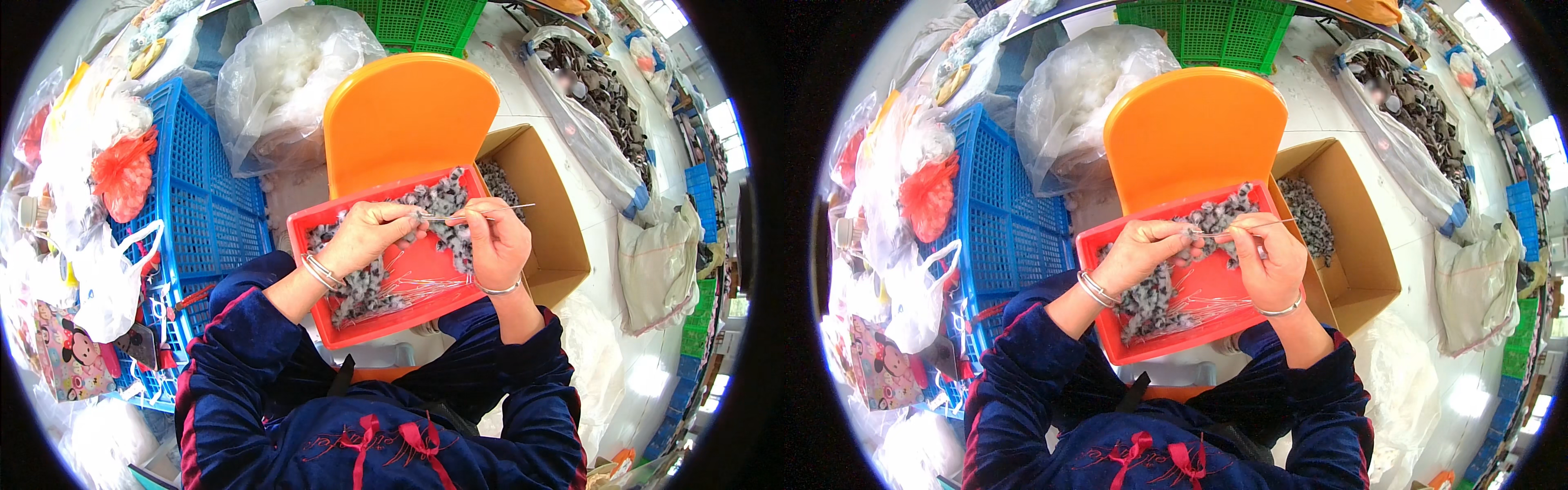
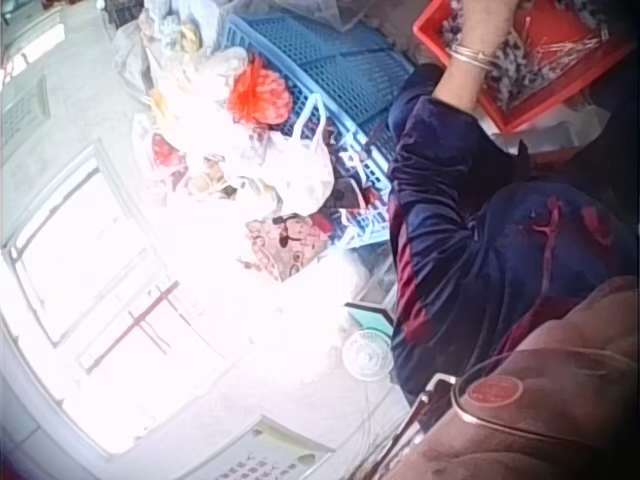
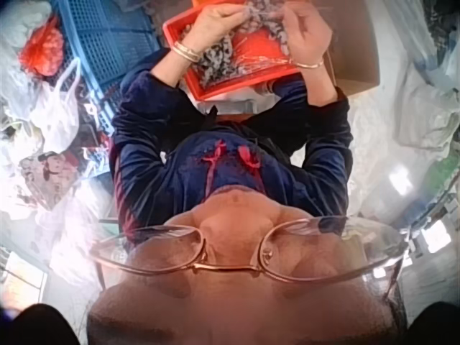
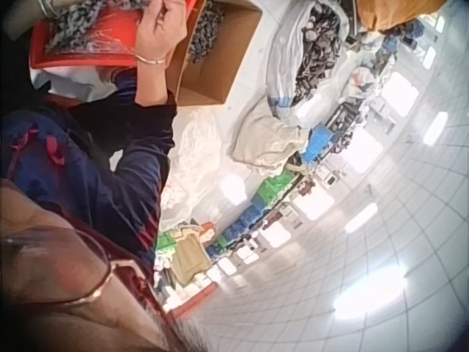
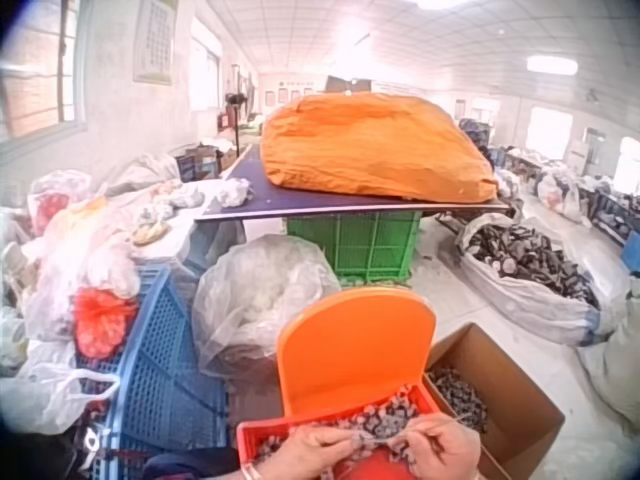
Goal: The person sits on the floor and repeatedly picks up fluffy grey and white decorative items from a red tray. They insert thin metal rods into the items and place the finished pieces into a cardboard box.
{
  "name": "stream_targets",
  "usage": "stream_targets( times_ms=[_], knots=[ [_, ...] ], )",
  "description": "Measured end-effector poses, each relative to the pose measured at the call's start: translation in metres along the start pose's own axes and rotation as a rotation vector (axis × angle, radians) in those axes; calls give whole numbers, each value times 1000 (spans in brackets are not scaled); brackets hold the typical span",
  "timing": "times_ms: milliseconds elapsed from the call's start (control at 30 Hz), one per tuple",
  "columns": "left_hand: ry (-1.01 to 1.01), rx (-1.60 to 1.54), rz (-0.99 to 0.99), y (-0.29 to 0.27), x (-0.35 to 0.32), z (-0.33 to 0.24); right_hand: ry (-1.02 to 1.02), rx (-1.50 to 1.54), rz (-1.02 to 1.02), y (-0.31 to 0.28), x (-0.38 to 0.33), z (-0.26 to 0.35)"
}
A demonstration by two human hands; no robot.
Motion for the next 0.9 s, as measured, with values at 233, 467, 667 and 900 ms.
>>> stream_targets(
  times_ms=[233, 467, 667, 900],
  knots=[
    [11, 0, -16, -1, 0, 1, -99, -98, 31, 5, 1, 4],
    [-17, -13, -18, -1, -1, 2, -100, -124, 12, 4, 0, 7],
    [-39, 29, 38, 1, -2, 1, 341, 194, 5, 7, 1, -25],
    [-80, 100, 54, 1, -5, 2, 380, 251, 45, 17, -7, -31]
  ],
)
Point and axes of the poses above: each hand's wrist, its own x-axis towards the middle knuckle, its own y-axis out of the palm, z = x × y, the point moved 8 cm from there along x, towards the middle knuckle, and after that the axes turned 8 degrees about -x, right-handed, at the moved point
